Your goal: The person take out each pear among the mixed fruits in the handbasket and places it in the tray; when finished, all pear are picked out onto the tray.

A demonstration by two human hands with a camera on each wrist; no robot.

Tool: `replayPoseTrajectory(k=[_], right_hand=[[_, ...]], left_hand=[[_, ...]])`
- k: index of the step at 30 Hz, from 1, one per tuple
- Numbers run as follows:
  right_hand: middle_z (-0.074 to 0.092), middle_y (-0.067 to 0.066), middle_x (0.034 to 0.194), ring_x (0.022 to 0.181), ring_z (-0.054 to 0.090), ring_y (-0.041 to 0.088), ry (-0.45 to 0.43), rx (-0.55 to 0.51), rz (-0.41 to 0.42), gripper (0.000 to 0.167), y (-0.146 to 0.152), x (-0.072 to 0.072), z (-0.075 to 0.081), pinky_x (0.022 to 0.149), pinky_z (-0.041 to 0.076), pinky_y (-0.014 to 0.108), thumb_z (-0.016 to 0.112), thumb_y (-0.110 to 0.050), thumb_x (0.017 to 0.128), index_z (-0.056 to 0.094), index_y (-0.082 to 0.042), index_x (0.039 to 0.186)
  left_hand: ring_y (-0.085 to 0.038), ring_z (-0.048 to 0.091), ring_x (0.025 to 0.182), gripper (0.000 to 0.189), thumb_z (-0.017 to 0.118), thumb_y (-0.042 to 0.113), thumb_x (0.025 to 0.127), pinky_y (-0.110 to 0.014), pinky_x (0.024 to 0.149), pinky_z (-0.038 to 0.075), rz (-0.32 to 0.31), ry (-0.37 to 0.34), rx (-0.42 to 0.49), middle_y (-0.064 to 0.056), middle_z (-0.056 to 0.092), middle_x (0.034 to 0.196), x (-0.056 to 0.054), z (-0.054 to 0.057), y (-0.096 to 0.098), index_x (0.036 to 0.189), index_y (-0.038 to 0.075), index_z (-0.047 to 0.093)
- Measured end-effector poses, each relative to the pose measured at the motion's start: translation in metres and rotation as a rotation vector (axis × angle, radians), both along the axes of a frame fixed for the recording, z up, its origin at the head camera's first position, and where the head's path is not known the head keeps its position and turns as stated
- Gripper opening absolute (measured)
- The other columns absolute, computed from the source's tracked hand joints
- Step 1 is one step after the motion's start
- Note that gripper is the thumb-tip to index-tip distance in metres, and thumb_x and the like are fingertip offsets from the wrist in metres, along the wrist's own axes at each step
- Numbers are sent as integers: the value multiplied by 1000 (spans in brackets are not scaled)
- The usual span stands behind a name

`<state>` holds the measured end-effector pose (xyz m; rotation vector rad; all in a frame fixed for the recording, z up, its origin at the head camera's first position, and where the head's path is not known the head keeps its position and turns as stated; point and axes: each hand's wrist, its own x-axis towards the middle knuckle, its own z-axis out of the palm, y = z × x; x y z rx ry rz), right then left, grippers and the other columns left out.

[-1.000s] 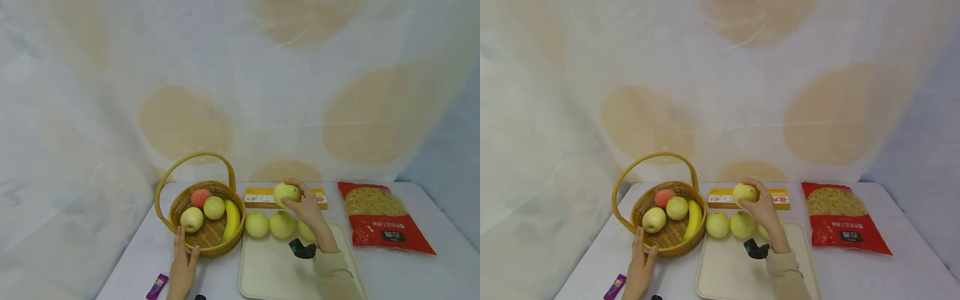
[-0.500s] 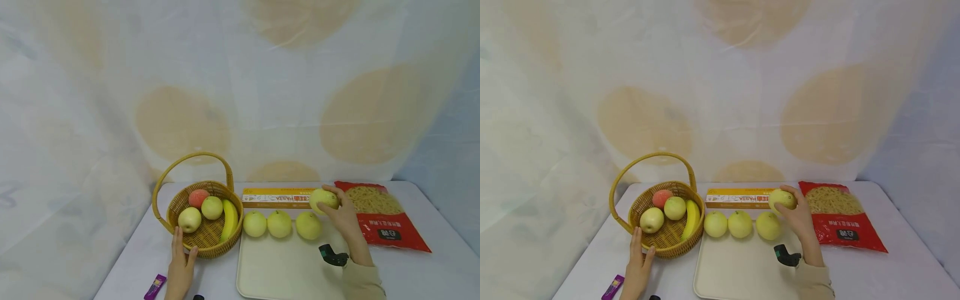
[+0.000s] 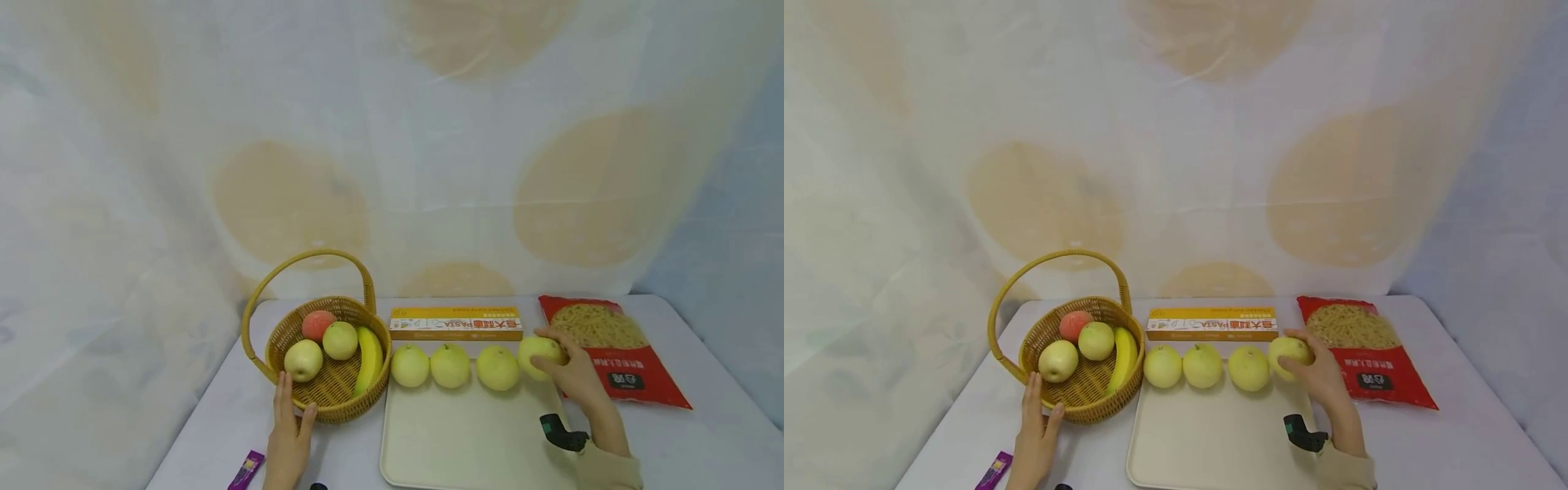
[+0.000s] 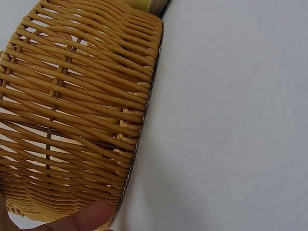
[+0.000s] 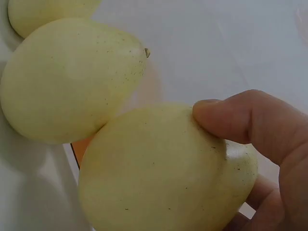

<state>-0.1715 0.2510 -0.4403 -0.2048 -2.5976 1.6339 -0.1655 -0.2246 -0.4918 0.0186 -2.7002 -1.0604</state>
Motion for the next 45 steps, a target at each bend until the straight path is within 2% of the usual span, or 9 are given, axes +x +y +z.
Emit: replayPoseTrajectory(k=[7, 10, 13, 20, 24, 27, 29, 38, 45], right_hand=[[35, 25, 147, 116, 43, 37, -54, 90, 29, 62, 5, 1, -10, 86, 43, 43, 65, -32, 92, 40, -10, 144], [34, 28, 147, 119, 42, 42, -89, 92, 53, 63, 4, -1, -13, 92, 43, 56, 65, -32, 92, 39, -9, 145], [32, 28, 149, 130, 34, 44, -98, 91, 76, 62, 1, -3, -15, 102, 31, 67, 64, -31, 93, 39, -8, 145], [34, 29, 149, 134, 32, 51, -66, 122, 65, 58, 1, -4, -13, 105, 31, 68, 62, -28, 94, 42, -6, 143], [35, 29, 150, 136, 30, 54, -62, 94, 53, 60, 4, -2, -8, 90, 52, 49, 60, -30, 96, 39, -3, 145], [36, 28, 150, 137, 32, 51, -61, 56, 53, 61, 7, 2, -4, 73, 54, 32, 59, -32, 96, 37, -3, 146], [35, 29, 150, 137, 33, 51, -60, 36, 62, 63, 7, 5, 0, 70, 54, 30, 58, -33, 97, 35, -3, 147], [38, 30, 148, 134, 37, 50, -22, 28, 108, 63, 6, 15, 15, 78, 58, 39, 57, -33, 98, 33, -2, 147], [42, 27, 146, 129, 44, 49, 35, 131, 123, 60, -4, 18, 29, 87, 54, 53, 59, -33, 97, 38, -5, 145]], left_hand=[[-54, 45, 126, 73, 45, 33, 103, -65, 87, 47, -5, 17, -5, -13, 2, 164, 0, -3, -1, 157, 15, -1], [-53, 46, 126, 73, 46, 33, 103, -64, 87, 48, -1, 22, -3, -12, 3, 164, 0, -4, -2, 157, 16, 0], [-52, 45, 126, 73, 45, 34, 103, -64, 87, 47, 5, 19, -5, -11, 2, 164, 0, -4, -2, 157, 17, 0], [-52, 50, 121, 73, 46, 33, 103, -62, 84, 50, 2, 29, -8, -13, 3, 164, -3, -4, 0, 157, 15, 1], [-49, 55, 115, 74, 46, 33, 103, -60, 82, 51, 7, 28, -10, -13, 3, 164, -3, -5, 0, 157, 17, 0], [-50, 53, 118, 74, 47, 33, 103, -61, 83, 50, 7, 36, -6, -13, 4, 164, -3, -6, -1, 157, 17, 0], [-49, 53, 119, 73, 47, 33, 102, -61, 84, 50, 7, 43, -7, -13, 5, 164, -3, -6, -1, 157, 17, 1], [-46, 58, 113, 73, 47, 31, 103, -57, 79, 53, 0, 43, -15, -11, 4, 164, -2, -4, -1, 157, 16, 2], [-48, 53, 119, 72, 46, 31, 103, -59, 83, 51, -8, 33, -12, -13, 3, 164, -1, -3, 0, 157, 15, 1]])
